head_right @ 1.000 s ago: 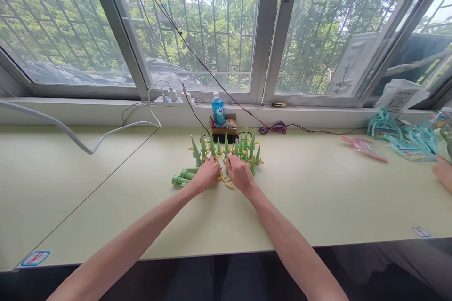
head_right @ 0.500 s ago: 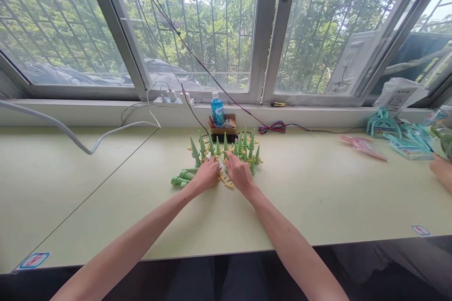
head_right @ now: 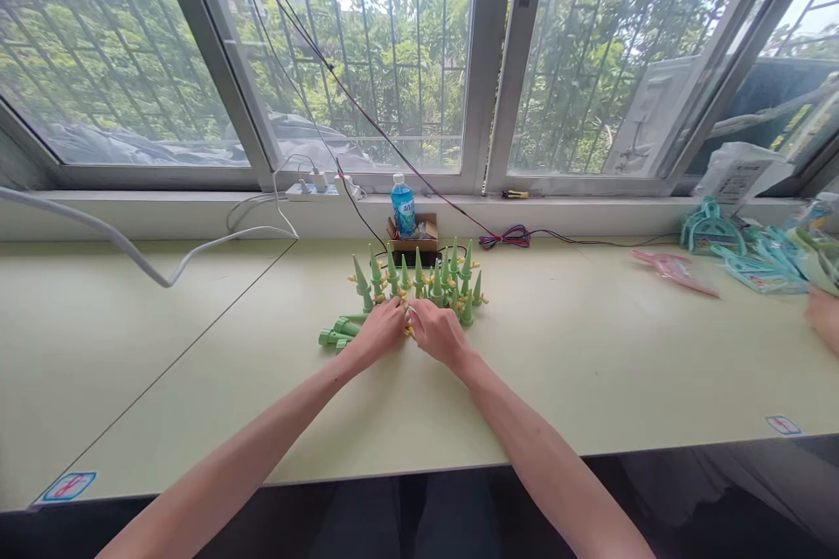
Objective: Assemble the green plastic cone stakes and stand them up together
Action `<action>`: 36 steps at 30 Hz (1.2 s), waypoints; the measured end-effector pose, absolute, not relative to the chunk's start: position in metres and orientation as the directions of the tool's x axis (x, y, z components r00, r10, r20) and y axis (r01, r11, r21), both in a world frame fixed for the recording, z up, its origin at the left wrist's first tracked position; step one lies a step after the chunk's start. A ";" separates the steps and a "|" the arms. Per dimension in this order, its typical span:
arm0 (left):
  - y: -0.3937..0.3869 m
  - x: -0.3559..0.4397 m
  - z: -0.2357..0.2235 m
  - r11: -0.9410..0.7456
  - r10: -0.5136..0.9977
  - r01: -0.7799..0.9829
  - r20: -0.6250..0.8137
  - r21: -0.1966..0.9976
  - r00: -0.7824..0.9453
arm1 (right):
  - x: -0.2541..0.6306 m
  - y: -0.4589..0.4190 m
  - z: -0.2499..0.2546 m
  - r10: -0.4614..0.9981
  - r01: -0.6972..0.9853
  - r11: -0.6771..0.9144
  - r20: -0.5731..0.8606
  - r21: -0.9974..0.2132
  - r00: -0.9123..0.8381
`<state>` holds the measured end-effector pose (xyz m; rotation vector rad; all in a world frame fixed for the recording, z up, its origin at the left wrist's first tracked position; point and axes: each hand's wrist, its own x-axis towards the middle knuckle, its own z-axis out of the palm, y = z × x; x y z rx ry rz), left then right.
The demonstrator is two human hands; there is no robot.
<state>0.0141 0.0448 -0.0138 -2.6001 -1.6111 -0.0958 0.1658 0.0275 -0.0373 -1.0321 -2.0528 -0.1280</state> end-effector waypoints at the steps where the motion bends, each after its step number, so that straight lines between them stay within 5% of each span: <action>1: 0.043 0.013 -0.014 -0.446 0.889 0.894 0.102 -0.037 0.447 | 0.166 0.028 -0.038 0.633 0.709 0.657 0.698 -0.257 -0.335; 12: 0.045 0.016 -0.008 -0.412 0.905 0.910 0.126 0.034 0.405 | 0.169 0.026 -0.035 0.701 0.700 0.638 0.619 -0.321 -0.355; 27: 0.036 -0.001 -0.015 -0.581 0.806 0.812 0.182 0.056 0.563 | 0.171 0.027 -0.035 0.757 0.727 0.596 0.540 -0.342 -0.367; 36: 0.029 -0.010 -0.023 -0.638 0.754 0.748 0.344 0.184 0.559 | 0.170 0.025 -0.036 0.791 0.727 0.568 0.498 -0.384 -0.355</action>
